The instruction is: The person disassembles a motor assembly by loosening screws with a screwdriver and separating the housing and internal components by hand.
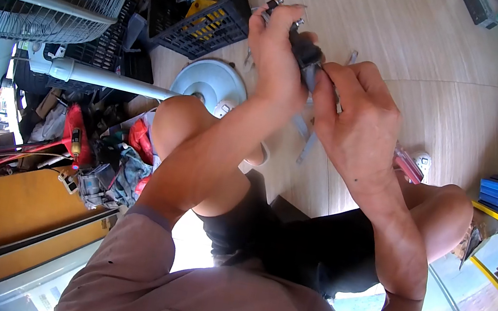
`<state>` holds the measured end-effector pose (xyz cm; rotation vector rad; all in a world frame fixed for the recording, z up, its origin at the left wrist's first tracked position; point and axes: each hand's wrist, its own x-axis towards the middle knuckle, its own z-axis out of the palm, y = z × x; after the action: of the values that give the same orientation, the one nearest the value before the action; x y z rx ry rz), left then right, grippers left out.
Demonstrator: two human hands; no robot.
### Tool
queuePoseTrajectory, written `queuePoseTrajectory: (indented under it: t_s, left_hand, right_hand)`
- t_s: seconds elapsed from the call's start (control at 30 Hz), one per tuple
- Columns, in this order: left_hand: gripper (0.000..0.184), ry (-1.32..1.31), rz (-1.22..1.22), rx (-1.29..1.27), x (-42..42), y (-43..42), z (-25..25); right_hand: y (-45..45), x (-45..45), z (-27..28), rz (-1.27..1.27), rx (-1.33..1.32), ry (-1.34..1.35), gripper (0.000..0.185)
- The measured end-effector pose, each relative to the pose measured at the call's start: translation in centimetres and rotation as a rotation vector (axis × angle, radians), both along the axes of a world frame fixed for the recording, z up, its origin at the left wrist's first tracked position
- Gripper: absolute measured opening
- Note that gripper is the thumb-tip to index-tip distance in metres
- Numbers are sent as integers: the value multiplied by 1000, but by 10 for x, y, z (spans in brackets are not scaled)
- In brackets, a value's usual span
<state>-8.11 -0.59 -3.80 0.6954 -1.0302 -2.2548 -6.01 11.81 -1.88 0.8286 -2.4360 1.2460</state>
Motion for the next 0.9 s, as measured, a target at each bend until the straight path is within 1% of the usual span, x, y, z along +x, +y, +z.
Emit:
queuePoseTrajectory:
  t_s: [0.07, 0.17, 0.2, 0.23, 0.3, 0.33, 0.37, 0.43, 0.47, 0.5, 0.57, 0.6, 0.63, 0.67, 0.7, 0.73, 0.83, 0.87, 0.9]
  left_hand:
    - [47, 1, 13, 28, -1, -4, 3]
    - [43, -6, 81, 46, -5, -9, 7]
    - [45, -5, 96, -9, -7, -16, -2]
    - [41, -10, 73, 10, -5, -19, -5]
    - [35, -9, 27, 43, -3, -24, 5]
    - [21, 100, 47, 51, 2, -23, 17]
    - [21, 106, 17, 60, 6, -25, 18]
    - [20, 126, -40, 75, 12, -34, 16]
    - [21, 68, -93, 114, 14, -42, 14]
    - [21, 66, -87, 118, 18, -44, 15]
    - [21, 61, -61, 121, 28, -49, 18]
    - [21, 85, -45, 141, 32, -52, 17]
    - [21, 75, -50, 136, 37, -57, 18]
    - [22, 65, -58, 133, 43, -61, 19]
    - [22, 58, -62, 131, 47, -63, 21]
    - [23, 48, 51, 135, 49, -59, 22]
    - [26, 46, -144, 284, 58, -79, 12]
    - [27, 83, -135, 216, 56, -78, 13]
    - [27, 81, -162, 255, 56, -80, 11]
  right_hand:
    - [1, 2, -2, 8, 10, 8, 11]
    - [1, 1, 3, -11, -46, -68, 8]
    - [4, -5, -3, -25, -25, -45, 7]
    - [7, -13, -11, -46, -12, -66, 9]
    - [13, -33, -39, -89, 11, -100, 14]
    - [18, -45, -59, -110, 104, -194, 19]
    - [25, -57, -87, -133, 195, -285, 23]
    - [54, -77, -181, -139, 322, -381, 32]
    - [68, -76, -218, -197, 343, -630, 30]
    - [81, -70, -251, -254, 363, -880, 29]
    - [97, -46, -300, -369, 361, -1184, 25]
    - [113, -36, -358, -349, 477, -1062, 25]
    - [118, -26, -381, -329, 548, -1001, 25]
    - [117, -15, -391, -312, 618, -937, 26]
    - [117, 0, -401, -289, 651, -929, 28]
    - [114, 12, -404, -263, 684, -922, 30]
    - [106, 33, -412, -201, 805, -910, 30]
    - [101, 38, -407, -242, 822, -971, 31]
    - [96, 40, -402, -236, 851, -981, 31]
